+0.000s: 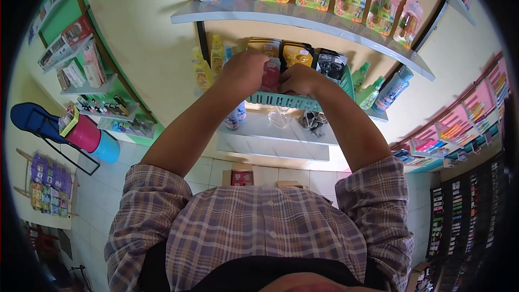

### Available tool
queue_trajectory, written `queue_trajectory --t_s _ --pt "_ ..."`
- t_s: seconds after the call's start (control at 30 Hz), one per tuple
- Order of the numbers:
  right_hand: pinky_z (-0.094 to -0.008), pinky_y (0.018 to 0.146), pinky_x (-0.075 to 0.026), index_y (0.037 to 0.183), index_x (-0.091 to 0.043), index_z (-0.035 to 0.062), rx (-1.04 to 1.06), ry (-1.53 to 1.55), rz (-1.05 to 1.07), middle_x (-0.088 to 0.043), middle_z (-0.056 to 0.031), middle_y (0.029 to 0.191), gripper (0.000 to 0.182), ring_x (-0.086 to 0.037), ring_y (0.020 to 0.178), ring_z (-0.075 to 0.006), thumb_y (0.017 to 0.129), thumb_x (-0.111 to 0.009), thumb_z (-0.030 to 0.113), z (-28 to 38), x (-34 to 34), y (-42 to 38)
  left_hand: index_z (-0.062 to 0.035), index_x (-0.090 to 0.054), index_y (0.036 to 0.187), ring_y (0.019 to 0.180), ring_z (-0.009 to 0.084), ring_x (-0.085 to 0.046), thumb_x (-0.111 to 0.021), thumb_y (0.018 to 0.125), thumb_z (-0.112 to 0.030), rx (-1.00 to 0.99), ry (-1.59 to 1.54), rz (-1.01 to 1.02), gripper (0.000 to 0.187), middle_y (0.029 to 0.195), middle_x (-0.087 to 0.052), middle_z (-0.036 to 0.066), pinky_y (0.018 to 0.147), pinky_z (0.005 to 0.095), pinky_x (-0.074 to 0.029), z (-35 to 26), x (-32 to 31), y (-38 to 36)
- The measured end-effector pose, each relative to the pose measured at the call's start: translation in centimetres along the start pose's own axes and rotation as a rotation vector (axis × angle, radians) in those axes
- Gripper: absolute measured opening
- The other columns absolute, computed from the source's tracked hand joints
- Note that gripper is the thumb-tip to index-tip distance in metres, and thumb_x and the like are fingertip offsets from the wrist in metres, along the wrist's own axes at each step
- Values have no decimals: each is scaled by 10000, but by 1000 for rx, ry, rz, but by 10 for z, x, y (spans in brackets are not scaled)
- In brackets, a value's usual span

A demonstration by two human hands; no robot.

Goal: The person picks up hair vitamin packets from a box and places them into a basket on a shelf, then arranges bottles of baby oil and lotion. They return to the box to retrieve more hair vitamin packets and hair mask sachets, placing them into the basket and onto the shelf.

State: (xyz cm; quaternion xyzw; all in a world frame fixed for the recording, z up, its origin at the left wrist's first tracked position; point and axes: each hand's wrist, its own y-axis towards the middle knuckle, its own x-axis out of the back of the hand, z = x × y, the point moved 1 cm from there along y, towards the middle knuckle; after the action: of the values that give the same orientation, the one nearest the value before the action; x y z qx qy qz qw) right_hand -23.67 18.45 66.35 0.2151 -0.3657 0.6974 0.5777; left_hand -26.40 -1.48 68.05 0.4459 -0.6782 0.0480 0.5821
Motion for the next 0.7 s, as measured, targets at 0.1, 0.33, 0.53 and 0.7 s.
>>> queue_trajectory --t_s 0.1,0.33,0.53,0.7 --pt "-342 801 -551 1010 -765 78 -1 -295 -108 -743 -115 938 270 -720 847 -237 799 -780 246 21 19 -34 -41 -702 1077 1010 369 -650 -649 827 -44 -53 -17 -108 256 1051 -696 169 886 445 -519 2 -6 1" --pt "-357 748 -533 961 -733 52 186 -151 -771 -726 -109 919 191 -679 824 -248 830 -746 190 -11 31 -135 -12 -683 1057 986 364 -644 -674 829 -43 -216 46 -214 231 1058 -685 168 867 448 -518 -13 -9 3" --pt "-285 659 -419 792 -600 9 328 26 -1285 -621 -58 770 136 -506 669 -150 847 -723 29 -77 -46 -213 -55 -670 1001 825 316 -627 -713 806 -67 -456 -186 -468 200 921 -672 107 746 400 -484 -39 2 -70" --pt "-267 617 -404 842 -655 25 -61 288 -1064 -630 -36 770 96 -507 653 -106 859 -728 84 -132 -149 -251 -77 -642 956 777 262 -584 -735 812 -129 -247 -428 -140 180 903 -625 88 713 381 -453 7 -75 -186"
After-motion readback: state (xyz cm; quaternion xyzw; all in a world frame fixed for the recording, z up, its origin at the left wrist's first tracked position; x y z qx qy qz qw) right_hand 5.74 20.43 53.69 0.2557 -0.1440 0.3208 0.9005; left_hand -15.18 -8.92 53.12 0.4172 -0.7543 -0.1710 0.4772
